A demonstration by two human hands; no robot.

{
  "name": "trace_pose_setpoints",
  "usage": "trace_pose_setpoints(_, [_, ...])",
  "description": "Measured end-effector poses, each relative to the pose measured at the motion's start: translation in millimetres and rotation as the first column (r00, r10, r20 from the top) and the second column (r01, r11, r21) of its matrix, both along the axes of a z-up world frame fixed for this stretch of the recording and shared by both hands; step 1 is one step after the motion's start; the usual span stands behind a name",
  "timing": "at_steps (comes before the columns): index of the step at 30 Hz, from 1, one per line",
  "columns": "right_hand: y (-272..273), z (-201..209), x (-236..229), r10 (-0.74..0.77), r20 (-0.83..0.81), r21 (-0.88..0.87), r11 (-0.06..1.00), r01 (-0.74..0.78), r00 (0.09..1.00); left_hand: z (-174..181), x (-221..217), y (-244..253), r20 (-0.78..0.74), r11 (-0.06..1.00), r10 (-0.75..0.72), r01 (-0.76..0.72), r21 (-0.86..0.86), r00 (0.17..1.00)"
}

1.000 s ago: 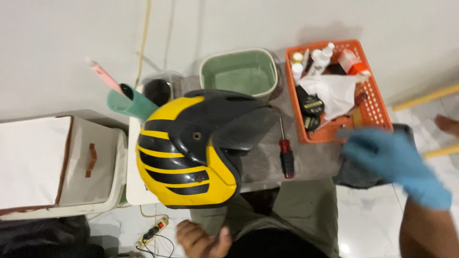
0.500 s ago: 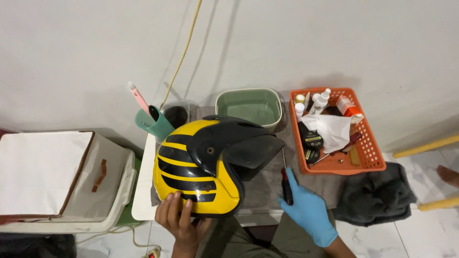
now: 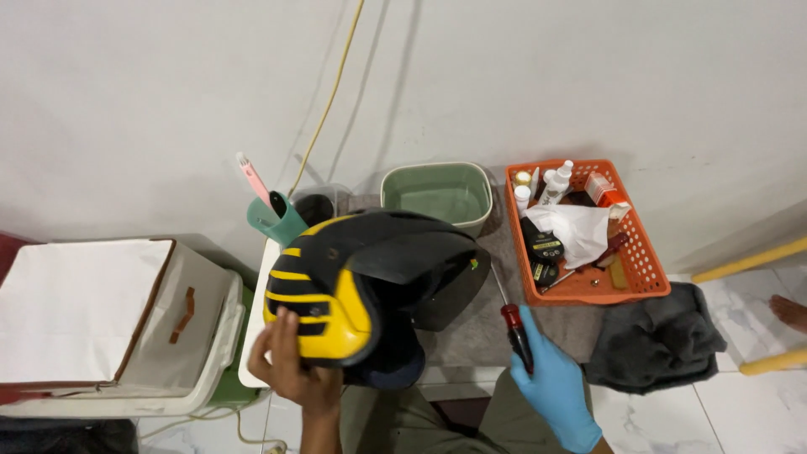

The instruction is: The person uses a screwdriver to remove screws from a motorcycle helmet, detaches the plastic visor, and pulls out the interior fabric padding by hand.

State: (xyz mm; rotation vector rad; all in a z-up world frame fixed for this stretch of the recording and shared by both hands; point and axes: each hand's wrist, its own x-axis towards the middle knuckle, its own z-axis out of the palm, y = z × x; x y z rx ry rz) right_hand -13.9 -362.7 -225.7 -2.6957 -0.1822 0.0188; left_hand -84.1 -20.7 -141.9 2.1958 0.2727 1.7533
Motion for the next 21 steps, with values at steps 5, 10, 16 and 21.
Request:
trace_pose_setpoints(5, [-5.5,9.8,-27.0,-0.097,-0.103,0.448,0.884,0.133,0.99,12.1,-7.3,-0.9,0.084,0.892,-0.049,0.081,-0.444,0.995])
trace_pose_setpoints(10, [-5.5,-21.4,-41.0,0.003,-0.152,0.921,0.363,0.141,0.988,15.1,-5.4,0.6,0.123,0.544,-0.036,0.123,-0.83,0.992])
trace_pose_setpoints(16, [-0.1,-70.7,-16.3,0.188,-0.052,0.954,-0.282,0.105,0.981,-4.2,8.5,-15.0,0.393,0.087,-0.152,0.408,-0.909,0.907])
trace_pose_setpoints(21, [2.2,-103.6,3.1,-0.077,-0.201,0.978,-0.066,0.196,0.977,-71.9,27.3,-15.7,0.351,-0.198,-0.218,0.311,-0.93,0.911])
